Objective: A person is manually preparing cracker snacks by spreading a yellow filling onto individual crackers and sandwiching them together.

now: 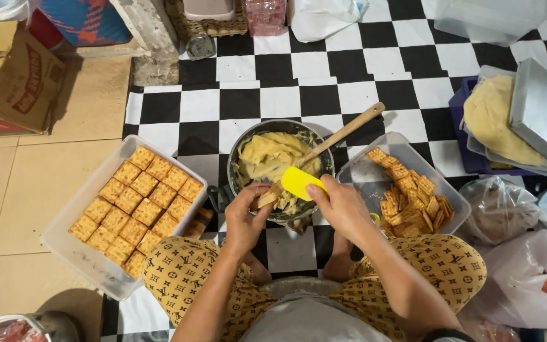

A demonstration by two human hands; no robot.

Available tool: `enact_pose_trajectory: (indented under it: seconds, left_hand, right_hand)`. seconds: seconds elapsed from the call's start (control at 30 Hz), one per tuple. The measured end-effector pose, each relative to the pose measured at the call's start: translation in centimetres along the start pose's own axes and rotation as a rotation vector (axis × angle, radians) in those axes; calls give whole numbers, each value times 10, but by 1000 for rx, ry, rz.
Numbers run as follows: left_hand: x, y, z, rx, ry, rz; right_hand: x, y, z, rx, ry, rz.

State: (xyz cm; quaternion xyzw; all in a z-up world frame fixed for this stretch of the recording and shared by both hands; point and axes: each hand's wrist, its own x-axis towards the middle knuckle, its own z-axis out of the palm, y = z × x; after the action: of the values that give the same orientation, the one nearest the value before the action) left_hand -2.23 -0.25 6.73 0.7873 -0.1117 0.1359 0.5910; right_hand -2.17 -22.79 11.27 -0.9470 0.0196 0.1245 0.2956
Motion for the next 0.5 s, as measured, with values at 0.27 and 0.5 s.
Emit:
enact_pose_trajectory:
  seconds: [0.27, 0.5]
  left_hand:
    - [3, 7, 6, -76, 9, 43]
    - [5, 32, 1, -405, 112, -61]
  right_hand:
    - [-13, -19, -5, 36, -11, -10]
    - [63, 90, 72, -106, -69, 171]
